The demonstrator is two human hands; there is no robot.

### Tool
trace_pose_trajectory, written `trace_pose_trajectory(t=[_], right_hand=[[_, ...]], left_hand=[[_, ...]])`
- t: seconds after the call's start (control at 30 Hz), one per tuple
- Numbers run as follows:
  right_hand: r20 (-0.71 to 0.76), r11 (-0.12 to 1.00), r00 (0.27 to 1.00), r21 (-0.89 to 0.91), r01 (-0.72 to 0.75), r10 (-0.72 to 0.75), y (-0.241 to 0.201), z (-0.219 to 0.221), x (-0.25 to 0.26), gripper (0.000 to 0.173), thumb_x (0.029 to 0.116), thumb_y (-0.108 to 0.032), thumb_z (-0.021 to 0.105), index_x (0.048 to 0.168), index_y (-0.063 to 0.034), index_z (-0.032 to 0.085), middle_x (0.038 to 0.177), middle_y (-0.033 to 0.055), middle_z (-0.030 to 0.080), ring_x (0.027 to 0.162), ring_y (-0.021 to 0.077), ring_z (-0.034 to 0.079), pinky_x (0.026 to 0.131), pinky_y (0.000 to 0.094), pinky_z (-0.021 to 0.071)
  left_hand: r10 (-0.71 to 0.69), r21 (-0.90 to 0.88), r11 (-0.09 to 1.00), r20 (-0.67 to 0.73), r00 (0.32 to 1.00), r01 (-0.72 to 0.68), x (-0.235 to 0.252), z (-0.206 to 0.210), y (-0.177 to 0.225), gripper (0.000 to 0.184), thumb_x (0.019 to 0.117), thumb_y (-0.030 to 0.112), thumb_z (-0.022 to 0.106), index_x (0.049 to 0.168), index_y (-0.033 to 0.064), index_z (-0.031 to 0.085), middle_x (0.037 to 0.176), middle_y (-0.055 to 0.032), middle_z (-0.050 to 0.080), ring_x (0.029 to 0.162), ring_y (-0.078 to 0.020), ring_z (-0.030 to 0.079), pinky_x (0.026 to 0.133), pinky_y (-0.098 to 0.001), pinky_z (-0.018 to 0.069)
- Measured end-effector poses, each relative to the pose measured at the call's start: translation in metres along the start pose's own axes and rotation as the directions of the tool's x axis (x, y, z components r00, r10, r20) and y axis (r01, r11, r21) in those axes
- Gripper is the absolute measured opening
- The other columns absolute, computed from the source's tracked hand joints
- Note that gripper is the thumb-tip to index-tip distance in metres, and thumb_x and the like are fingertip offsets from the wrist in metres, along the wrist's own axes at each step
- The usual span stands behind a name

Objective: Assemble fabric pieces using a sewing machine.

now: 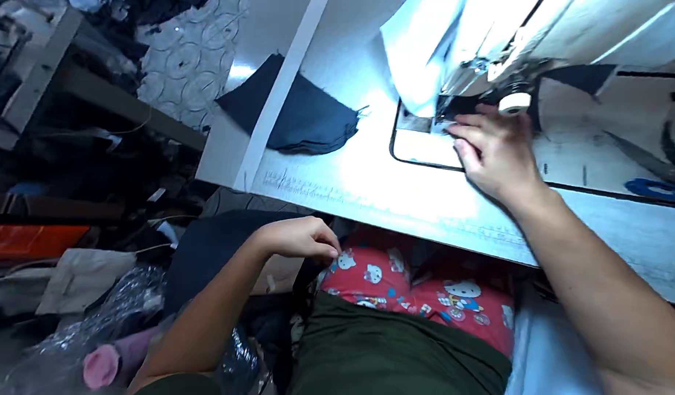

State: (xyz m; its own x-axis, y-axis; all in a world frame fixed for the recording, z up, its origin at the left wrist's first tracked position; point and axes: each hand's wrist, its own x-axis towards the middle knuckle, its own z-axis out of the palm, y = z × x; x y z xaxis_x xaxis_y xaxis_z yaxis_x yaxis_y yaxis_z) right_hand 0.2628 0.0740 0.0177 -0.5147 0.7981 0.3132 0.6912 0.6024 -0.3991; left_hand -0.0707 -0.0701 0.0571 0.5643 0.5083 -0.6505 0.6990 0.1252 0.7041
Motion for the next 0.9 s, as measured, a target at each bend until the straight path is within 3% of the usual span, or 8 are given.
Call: trace_pose_trajectory(t=[0.1, 0.2, 0.4, 0.53, 0.57, 0.63, 0.7, 0.9], right_hand=[[0.015, 0.999, 1.000, -0.044, -0.012, 0.013, 0.000, -0.005, 0.000, 0.040, 0.1064, -0.022, 0.041, 0.123, -0.0018, 0.071, 0.135, 0.0234, 0.064, 0.135, 0.0496, 0.050, 0.112, 0.0759, 0.0230], [-0.002, 0.996, 1.000, -0.083, -0.024, 0.024, -0.010, -0.010, -0.004, 0.037, 0.1068, -0.021, 0.044, 0.122, -0.0015, 0.071, 0.133, 0.0236, 0.065, 0.133, 0.0486, 0.053, 0.112, 0.0751, 0.0244], [-0.332, 0.997, 0.941, -0.068, 0.039, -0.059, -0.093, -0.004, -0.109, 0.024, 0.0925, -0.013, 0.058, 0.099, -0.0027, 0.078, 0.098, 0.0134, 0.076, 0.093, 0.0299, 0.073, 0.082, 0.0460, 0.0571], [-0.119, 0.958, 0.950, 0.047, -0.284, 0.287, -0.123, -0.002, -0.215, 0.021, 0.0962, -0.014, 0.059, 0.102, -0.0043, 0.076, 0.088, 0.0125, 0.072, 0.067, 0.0264, 0.070, 0.055, 0.0414, 0.0564], [0.049, 0.868, 0.867, -0.001, -0.496, 0.496, -0.123, -0.018, -0.238, 0.023, 0.0990, -0.016, 0.058, 0.104, -0.0013, 0.075, 0.094, 0.0174, 0.073, 0.075, 0.0330, 0.073, 0.061, 0.0487, 0.0579], [0.405, 0.492, 0.390, -0.185, -0.851, 0.827, -0.112, -0.067, -0.272, 0.037, 0.1082, -0.023, 0.048, 0.124, 0.0040, 0.067, 0.124, 0.0262, 0.067, 0.109, 0.0454, 0.067, 0.090, 0.0624, 0.0505], [0.386, 0.136, -0.012, -0.355, -0.925, 0.922, -0.096, -0.102, -0.319, 0.042, 0.1090, -0.030, 0.048, 0.127, 0.0039, 0.065, 0.125, 0.0288, 0.066, 0.118, 0.0493, 0.062, 0.096, 0.0671, 0.0463], [0.111, -0.453, -0.526, -0.381, -0.806, 0.843, -0.086, -0.158, -0.475, 0.061, 0.1061, -0.046, 0.051, 0.121, 0.0119, 0.063, 0.126, 0.0369, 0.061, 0.124, 0.0530, 0.057, 0.097, 0.0713, 0.0424]], left_hand=[[-0.501, 0.203, 0.818, -0.209, 0.840, 0.539, 0.002, 0.025, -0.034, 0.030, 0.1055, 0.021, 0.056, 0.117, -0.0029, 0.070, 0.113, -0.0268, 0.069, 0.112, -0.0435, 0.065, 0.098, -0.0639, 0.0467], [-0.598, 0.222, 0.710, -0.311, 0.739, 0.668, -0.002, 0.050, -0.051, 0.034, 0.1041, 0.024, 0.057, 0.127, 0.0003, 0.066, 0.124, -0.0292, 0.066, 0.121, -0.0497, 0.060, 0.099, -0.0711, 0.0433], [-0.211, 0.279, 0.910, -0.326, 0.921, 0.307, 0.008, 0.067, -0.026, 0.034, 0.1024, 0.019, 0.061, 0.128, -0.0025, 0.066, 0.109, -0.0301, 0.071, 0.103, -0.0509, 0.068, 0.092, -0.0720, 0.0479], [0.091, 0.387, 0.921, -0.133, 0.987, -0.033, 0.035, 0.066, 0.009, 0.034, 0.1005, 0.016, 0.061, 0.126, -0.0062, 0.065, 0.095, -0.0269, 0.072, 0.086, -0.0462, 0.071, 0.081, -0.0686, 0.0520], [0.146, 0.411, 0.906, -0.084, 0.986, -0.099, 0.044, 0.067, 0.021, 0.035, 0.1006, 0.015, 0.061, 0.127, -0.0078, 0.064, 0.096, -0.0273, 0.072, 0.086, -0.0459, 0.071, 0.081, -0.0674, 0.0526], [0.237, 0.434, 0.875, 0.002, 0.972, -0.214, 0.060, 0.073, 0.042, 0.036, 0.1005, 0.014, 0.061, 0.127, -0.0091, 0.063, 0.100, -0.0269, 0.073, 0.091, -0.0456, 0.072, 0.085, -0.0659, 0.0529], [0.316, 0.444, 0.838, 0.082, 0.945, -0.318, 0.074, 0.080, 0.060, 0.035, 0.0994, 0.013, 0.061, 0.127, -0.0081, 0.063, 0.101, -0.0246, 0.074, 0.094, -0.0441, 0.072, 0.087, -0.0645, 0.0532], [0.522, 0.480, 0.685, 0.203, 0.828, -0.549, 0.106, 0.109, 0.085, 0.036, 0.0965, 0.014, 0.063, 0.127, -0.0062, 0.065, 0.105, -0.0209, 0.074, 0.097, -0.0408, 0.072, 0.087, -0.0604, 0.0553]])
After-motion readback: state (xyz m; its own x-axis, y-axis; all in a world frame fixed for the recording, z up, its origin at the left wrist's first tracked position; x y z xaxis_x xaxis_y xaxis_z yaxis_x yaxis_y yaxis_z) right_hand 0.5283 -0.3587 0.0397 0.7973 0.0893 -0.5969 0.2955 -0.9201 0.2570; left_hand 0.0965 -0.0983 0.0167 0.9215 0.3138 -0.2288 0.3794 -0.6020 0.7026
